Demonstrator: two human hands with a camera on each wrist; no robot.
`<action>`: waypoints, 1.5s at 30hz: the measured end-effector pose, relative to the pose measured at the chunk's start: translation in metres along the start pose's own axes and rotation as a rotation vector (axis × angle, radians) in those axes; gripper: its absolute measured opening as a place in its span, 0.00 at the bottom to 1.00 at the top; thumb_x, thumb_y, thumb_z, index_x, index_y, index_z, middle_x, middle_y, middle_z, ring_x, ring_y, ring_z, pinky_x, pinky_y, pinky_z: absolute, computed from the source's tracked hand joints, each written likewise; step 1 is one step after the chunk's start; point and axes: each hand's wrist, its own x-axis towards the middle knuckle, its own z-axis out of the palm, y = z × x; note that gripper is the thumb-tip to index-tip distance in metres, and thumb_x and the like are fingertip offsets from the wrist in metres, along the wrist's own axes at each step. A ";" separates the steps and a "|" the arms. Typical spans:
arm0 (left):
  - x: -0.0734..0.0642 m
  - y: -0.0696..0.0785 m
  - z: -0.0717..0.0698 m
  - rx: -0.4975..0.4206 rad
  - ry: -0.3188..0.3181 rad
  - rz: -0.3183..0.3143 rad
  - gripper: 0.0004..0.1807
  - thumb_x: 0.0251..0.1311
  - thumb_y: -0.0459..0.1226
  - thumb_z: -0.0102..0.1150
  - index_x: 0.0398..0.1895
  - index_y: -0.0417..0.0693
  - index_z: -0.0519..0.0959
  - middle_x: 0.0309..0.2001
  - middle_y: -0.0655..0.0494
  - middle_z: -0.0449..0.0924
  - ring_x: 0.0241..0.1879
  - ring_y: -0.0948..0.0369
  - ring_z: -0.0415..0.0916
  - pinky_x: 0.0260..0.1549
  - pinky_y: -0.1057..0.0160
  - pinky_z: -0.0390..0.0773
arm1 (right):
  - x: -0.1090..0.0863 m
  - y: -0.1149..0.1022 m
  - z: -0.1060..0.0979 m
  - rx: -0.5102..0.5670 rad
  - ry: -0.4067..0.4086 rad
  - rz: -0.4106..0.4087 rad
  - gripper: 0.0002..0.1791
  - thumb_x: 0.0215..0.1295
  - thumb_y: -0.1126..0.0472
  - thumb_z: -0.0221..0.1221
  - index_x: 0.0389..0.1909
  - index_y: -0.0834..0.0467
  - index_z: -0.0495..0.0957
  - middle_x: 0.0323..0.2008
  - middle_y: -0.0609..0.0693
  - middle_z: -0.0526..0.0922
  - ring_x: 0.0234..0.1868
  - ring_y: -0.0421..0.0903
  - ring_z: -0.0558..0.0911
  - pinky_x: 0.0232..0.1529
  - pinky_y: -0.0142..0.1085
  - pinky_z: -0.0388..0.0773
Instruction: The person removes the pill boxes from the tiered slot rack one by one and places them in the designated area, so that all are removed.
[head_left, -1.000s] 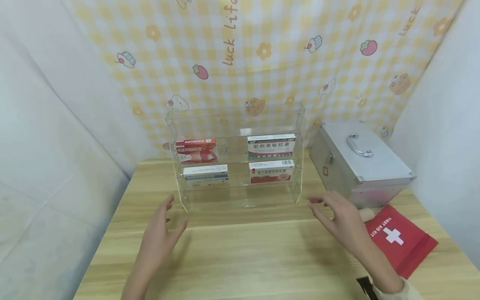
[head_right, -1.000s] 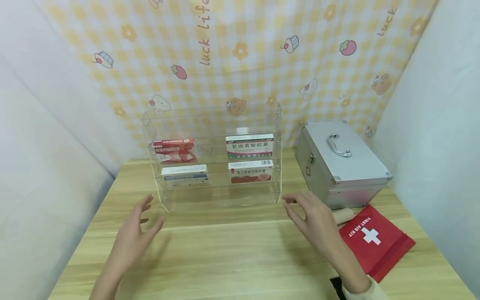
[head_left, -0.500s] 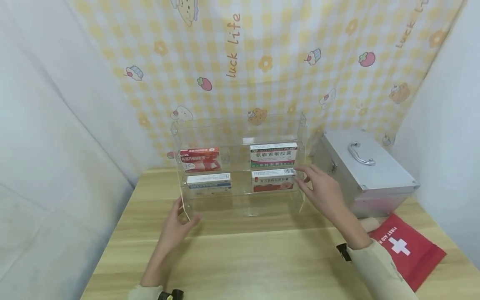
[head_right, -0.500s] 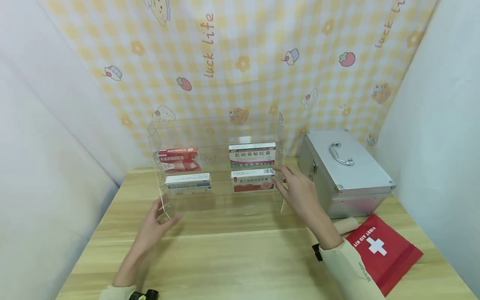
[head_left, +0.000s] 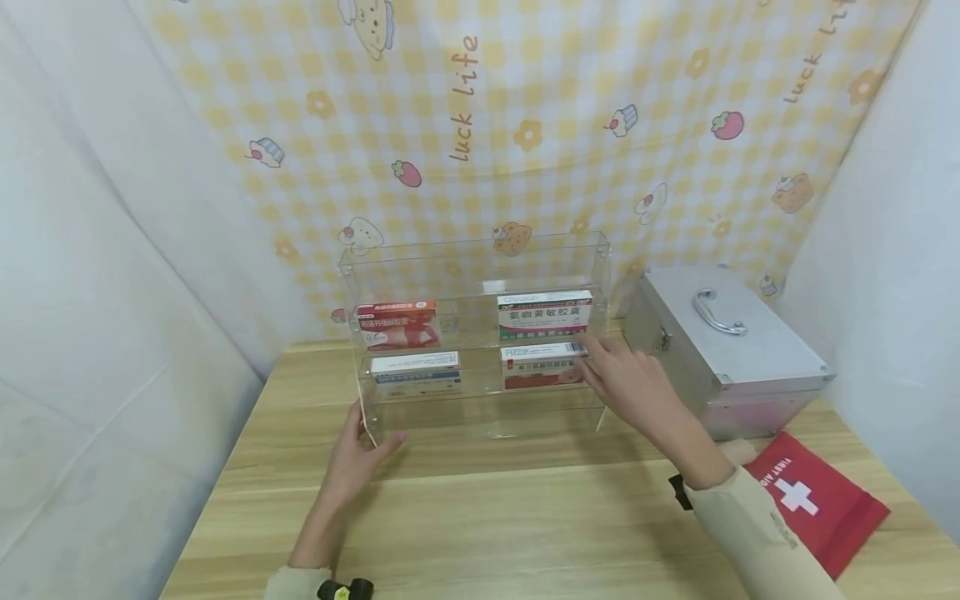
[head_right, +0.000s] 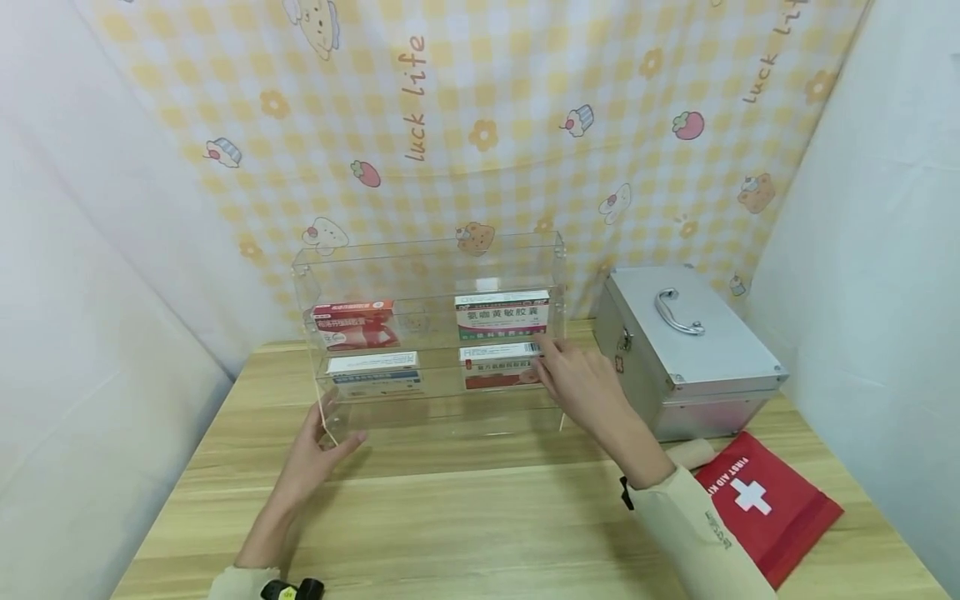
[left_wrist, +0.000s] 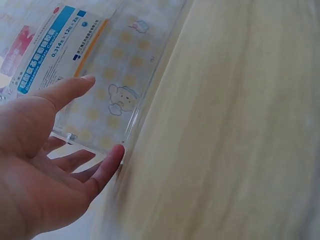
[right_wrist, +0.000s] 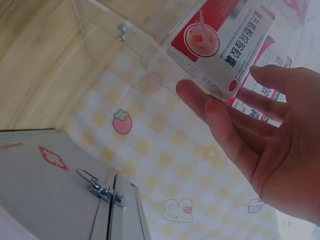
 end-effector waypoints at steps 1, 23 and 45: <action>0.000 -0.002 0.000 -0.008 -0.002 0.004 0.52 0.56 0.40 0.71 0.78 0.61 0.48 0.71 0.38 0.57 0.65 0.37 0.61 0.56 0.40 0.71 | 0.001 0.001 0.001 0.023 -0.020 -0.002 0.20 0.72 0.53 0.57 0.60 0.57 0.74 0.36 0.61 0.84 0.10 0.39 0.62 0.08 0.31 0.57; 0.001 -0.017 0.005 -0.136 0.025 -0.021 0.48 0.56 0.45 0.71 0.76 0.73 0.53 0.74 0.43 0.55 0.69 0.43 0.58 0.61 0.50 0.68 | 0.020 0.014 -0.009 0.404 -0.242 0.208 0.20 0.65 0.58 0.64 0.56 0.57 0.77 0.44 0.63 0.84 0.17 0.39 0.82 0.41 0.55 0.82; 0.000 -0.019 0.004 -0.132 0.024 -0.047 0.48 0.55 0.46 0.72 0.75 0.75 0.53 0.73 0.44 0.56 0.68 0.45 0.59 0.59 0.54 0.71 | 0.017 0.018 -0.006 0.479 -0.197 0.204 0.18 0.67 0.60 0.63 0.56 0.58 0.79 0.43 0.62 0.85 0.17 0.41 0.83 0.13 0.32 0.77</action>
